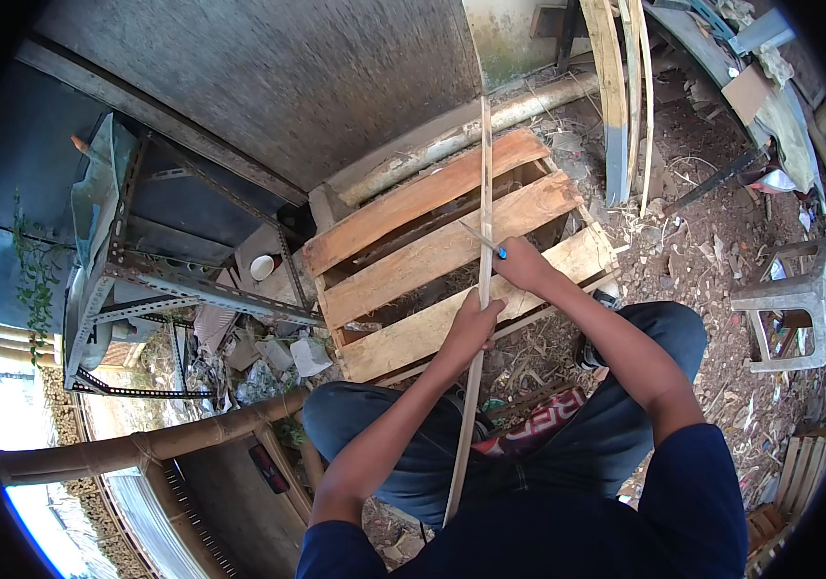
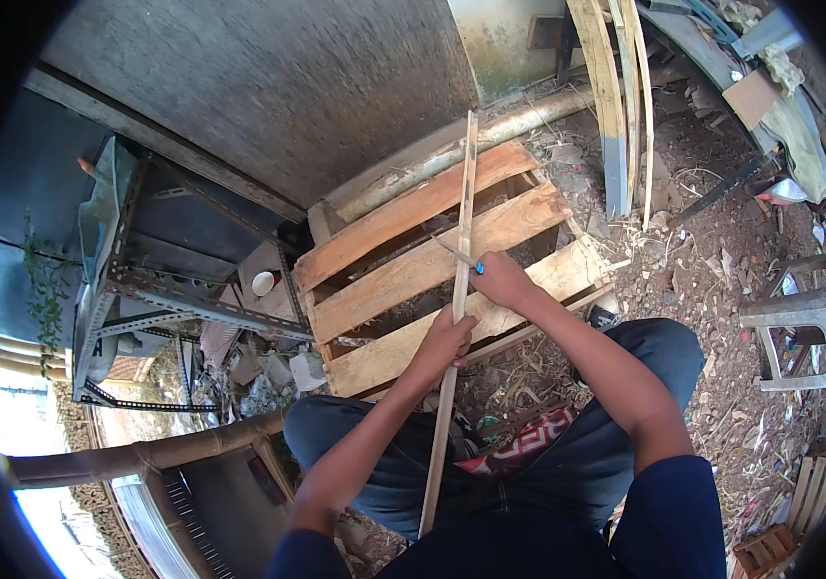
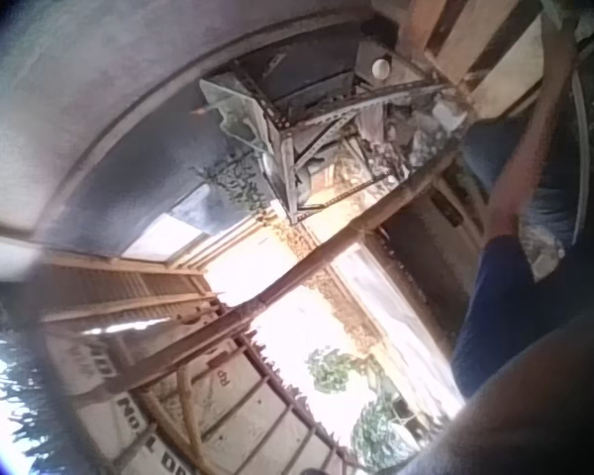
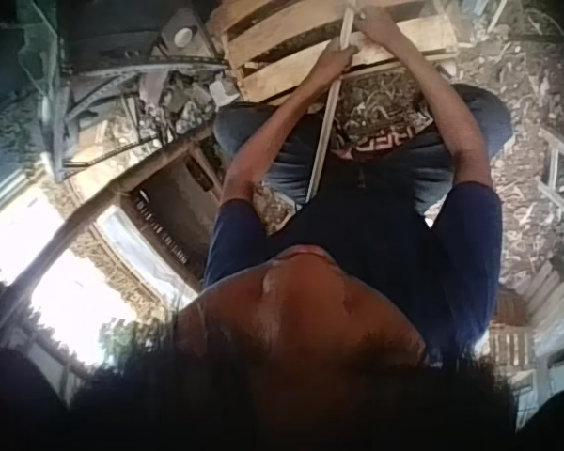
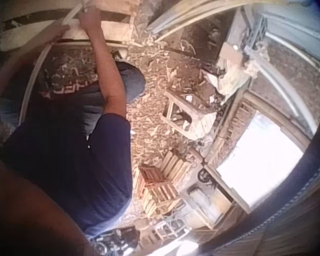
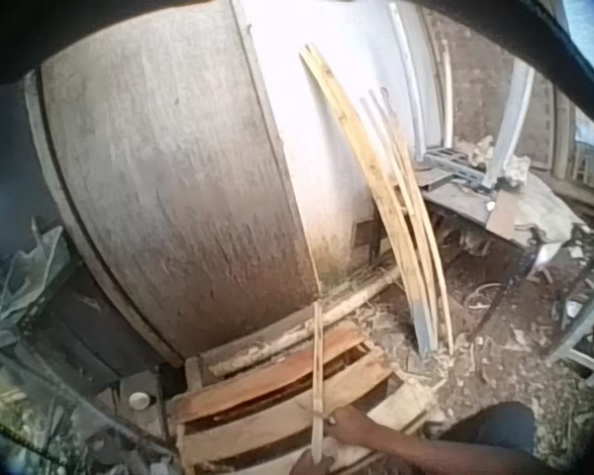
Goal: Shaving or stripping a thin piece of bamboo with a knife over a wooden pallet.
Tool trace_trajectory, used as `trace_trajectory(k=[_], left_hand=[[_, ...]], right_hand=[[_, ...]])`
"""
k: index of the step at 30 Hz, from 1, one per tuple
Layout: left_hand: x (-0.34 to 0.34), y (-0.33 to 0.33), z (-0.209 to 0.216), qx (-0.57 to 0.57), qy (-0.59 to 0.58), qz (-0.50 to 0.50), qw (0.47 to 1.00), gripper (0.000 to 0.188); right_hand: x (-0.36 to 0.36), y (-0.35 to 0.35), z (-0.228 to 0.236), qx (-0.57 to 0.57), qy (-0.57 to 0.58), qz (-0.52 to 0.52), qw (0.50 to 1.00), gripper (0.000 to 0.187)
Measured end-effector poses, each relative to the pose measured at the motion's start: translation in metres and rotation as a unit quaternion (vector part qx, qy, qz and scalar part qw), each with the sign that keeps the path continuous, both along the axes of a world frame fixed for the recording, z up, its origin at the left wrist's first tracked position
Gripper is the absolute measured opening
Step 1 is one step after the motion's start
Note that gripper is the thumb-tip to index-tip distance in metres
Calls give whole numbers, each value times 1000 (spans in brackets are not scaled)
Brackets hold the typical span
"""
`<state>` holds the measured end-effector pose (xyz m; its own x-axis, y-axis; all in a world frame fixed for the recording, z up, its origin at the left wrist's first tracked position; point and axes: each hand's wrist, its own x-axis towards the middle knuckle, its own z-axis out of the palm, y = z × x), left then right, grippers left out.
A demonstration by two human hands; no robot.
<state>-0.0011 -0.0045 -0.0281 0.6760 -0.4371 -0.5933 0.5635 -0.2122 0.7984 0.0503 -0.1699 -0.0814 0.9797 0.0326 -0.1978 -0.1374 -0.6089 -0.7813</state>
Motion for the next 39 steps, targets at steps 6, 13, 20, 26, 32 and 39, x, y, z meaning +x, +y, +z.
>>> trace_trajectory(k=[6, 13, 20, 26, 32, 39], left_hand=[[0, -1, -1, 0, 7, -3, 1000, 22], [-1, -3, 9, -27, 22, 16, 999, 22], [-9, -5, 11, 18, -65, 10, 998, 21], [-8, -4, 25, -45, -23, 23, 998, 20], [-5, 0, 28, -73, 17, 34, 997, 20], [-8, -2, 30, -53, -5, 28, 998, 20]], right_hand=[[3, 0, -3, 7, 2, 13, 1000, 26], [4, -2, 6, -38, -8, 37, 999, 25], [15, -12, 27, -78, -26, 6, 997, 26], [12, -10, 40, -47, -9, -18, 999, 23], [10, -6, 45, -62, -18, 22, 998, 22], [13, -8, 50, -141, -6, 3, 990, 21]])
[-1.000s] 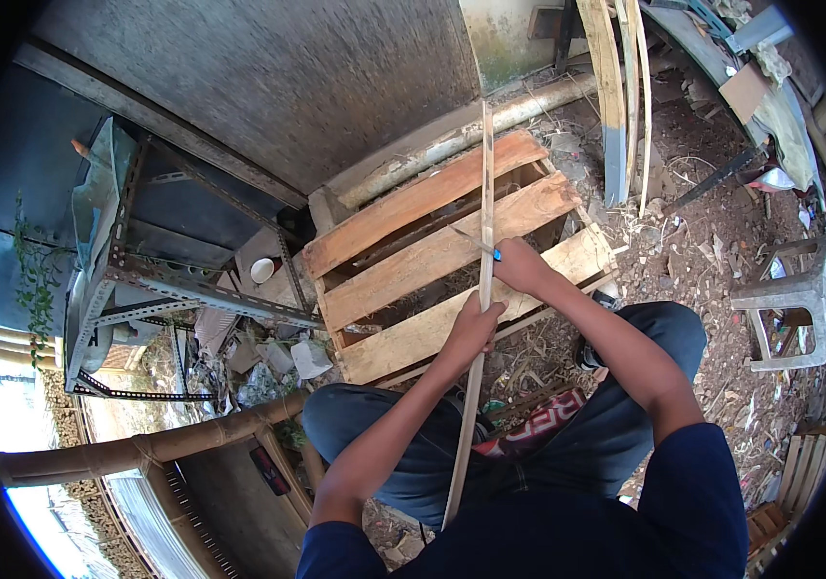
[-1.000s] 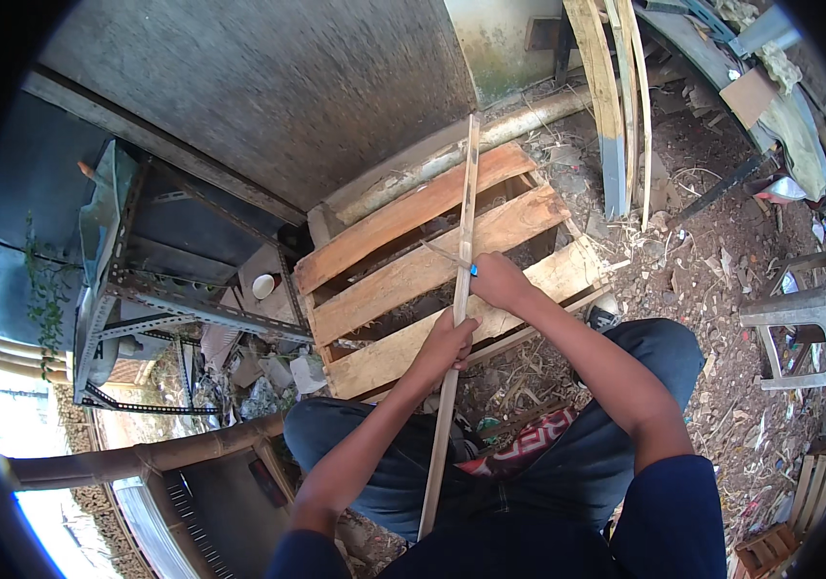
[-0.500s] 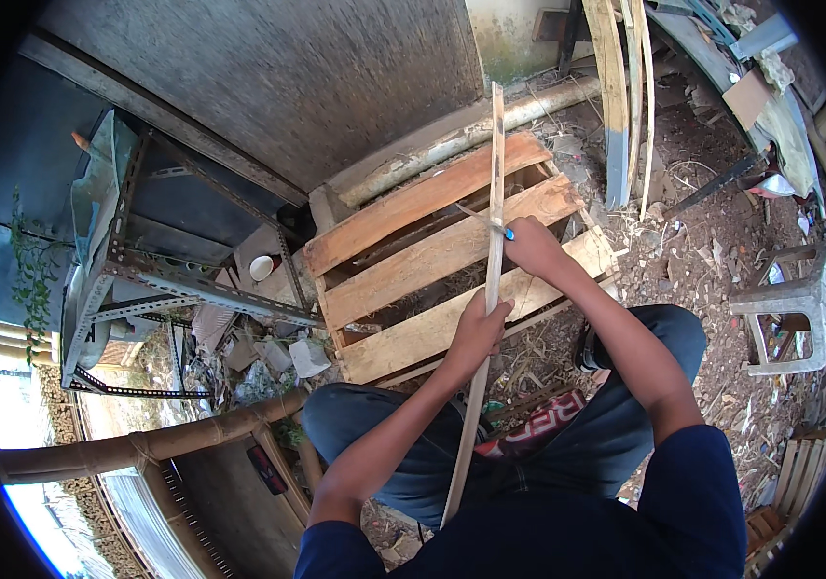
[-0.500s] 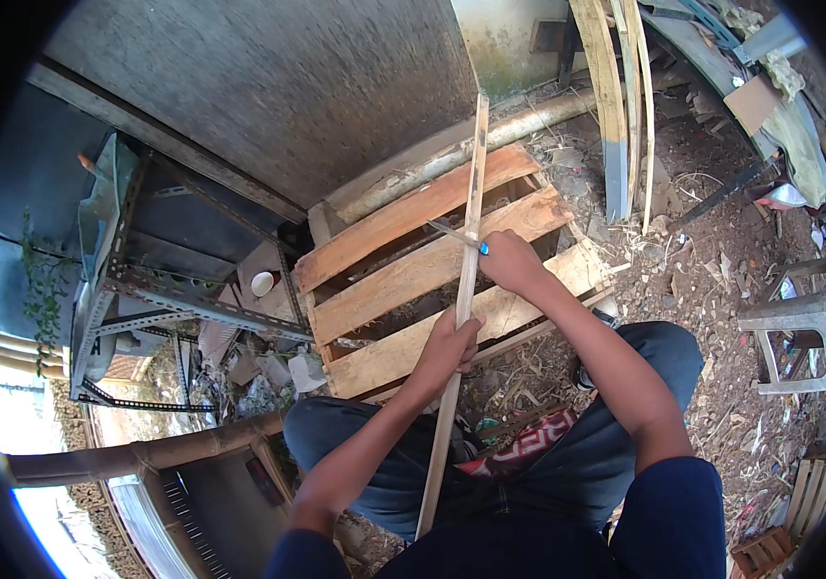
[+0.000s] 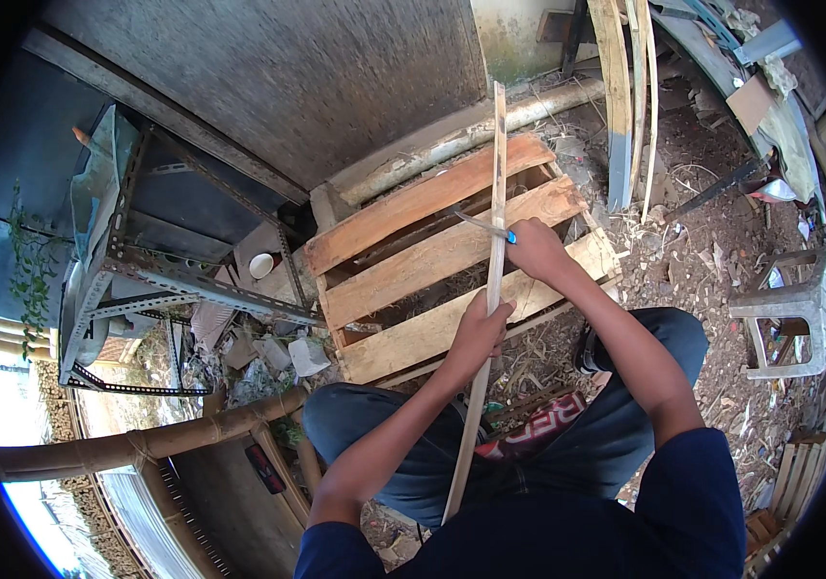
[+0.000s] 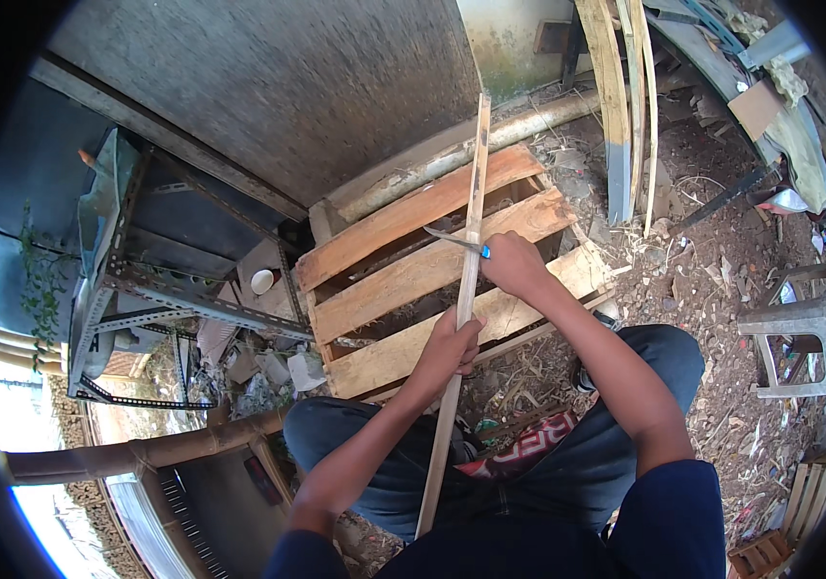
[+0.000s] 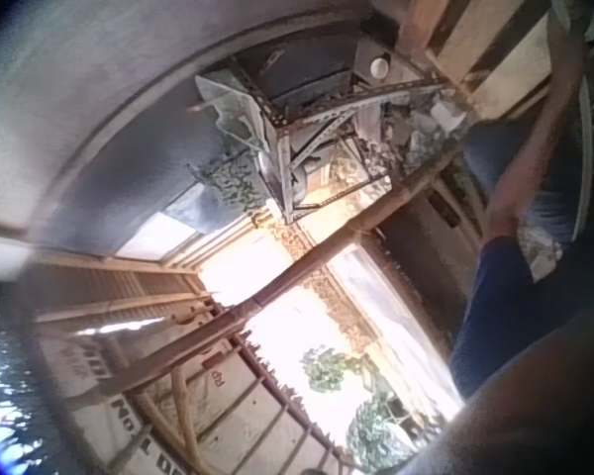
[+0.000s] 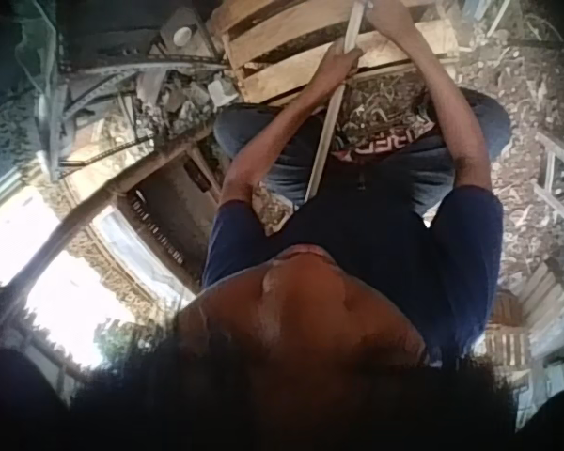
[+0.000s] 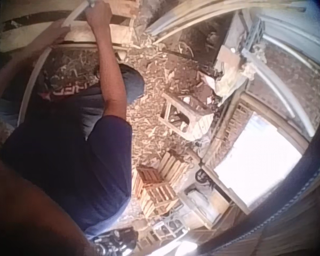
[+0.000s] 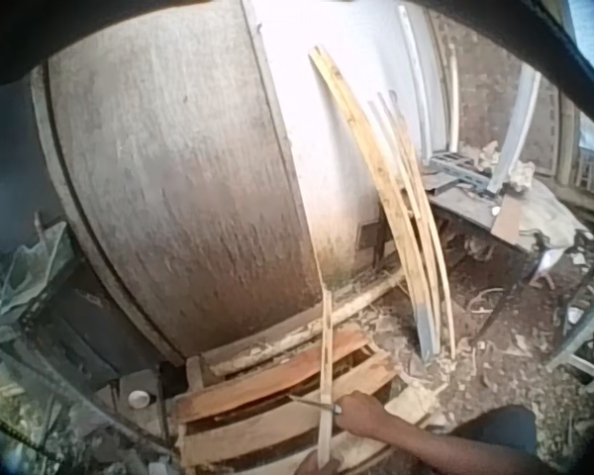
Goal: Shaving or stripping a thin piece of bamboo with a knife over a wooden pallet.
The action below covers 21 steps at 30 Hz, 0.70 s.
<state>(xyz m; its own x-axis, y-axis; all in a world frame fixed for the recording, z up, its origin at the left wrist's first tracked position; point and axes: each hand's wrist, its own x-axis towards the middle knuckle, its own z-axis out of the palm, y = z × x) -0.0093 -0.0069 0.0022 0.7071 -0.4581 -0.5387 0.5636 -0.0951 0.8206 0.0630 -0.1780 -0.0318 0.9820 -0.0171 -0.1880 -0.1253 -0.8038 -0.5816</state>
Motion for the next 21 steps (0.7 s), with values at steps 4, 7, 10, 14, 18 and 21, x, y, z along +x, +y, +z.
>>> trace_trajectory(k=[4, 7, 10, 14, 18, 21], left_hand=[[0, 0, -1, -12, 5, 2, 1000, 20], [1, 0, -1, -13, 17, 1, 1000, 20], [2, 2, -2, -14, 23, 0, 1000, 21], [3, 2, 1, -10, 31, -2, 999, 22], [3, 1, -3, -10, 26, -11, 1000, 22], [3, 2, -1, -2, 27, -10, 1000, 22]], right_hand=[[-1, 1, -5, 47, 3, -10, 999, 22], [-1, 1, -11, 92, 15, -21, 995, 23], [-1, 3, -10, 103, 14, -20, 994, 23], [-2, 2, -8, 118, 11, -15, 993, 24], [-2, 2, -16, 122, -28, -19, 992, 26], [-2, 3, -11, 95, 18, -20, 995, 24]])
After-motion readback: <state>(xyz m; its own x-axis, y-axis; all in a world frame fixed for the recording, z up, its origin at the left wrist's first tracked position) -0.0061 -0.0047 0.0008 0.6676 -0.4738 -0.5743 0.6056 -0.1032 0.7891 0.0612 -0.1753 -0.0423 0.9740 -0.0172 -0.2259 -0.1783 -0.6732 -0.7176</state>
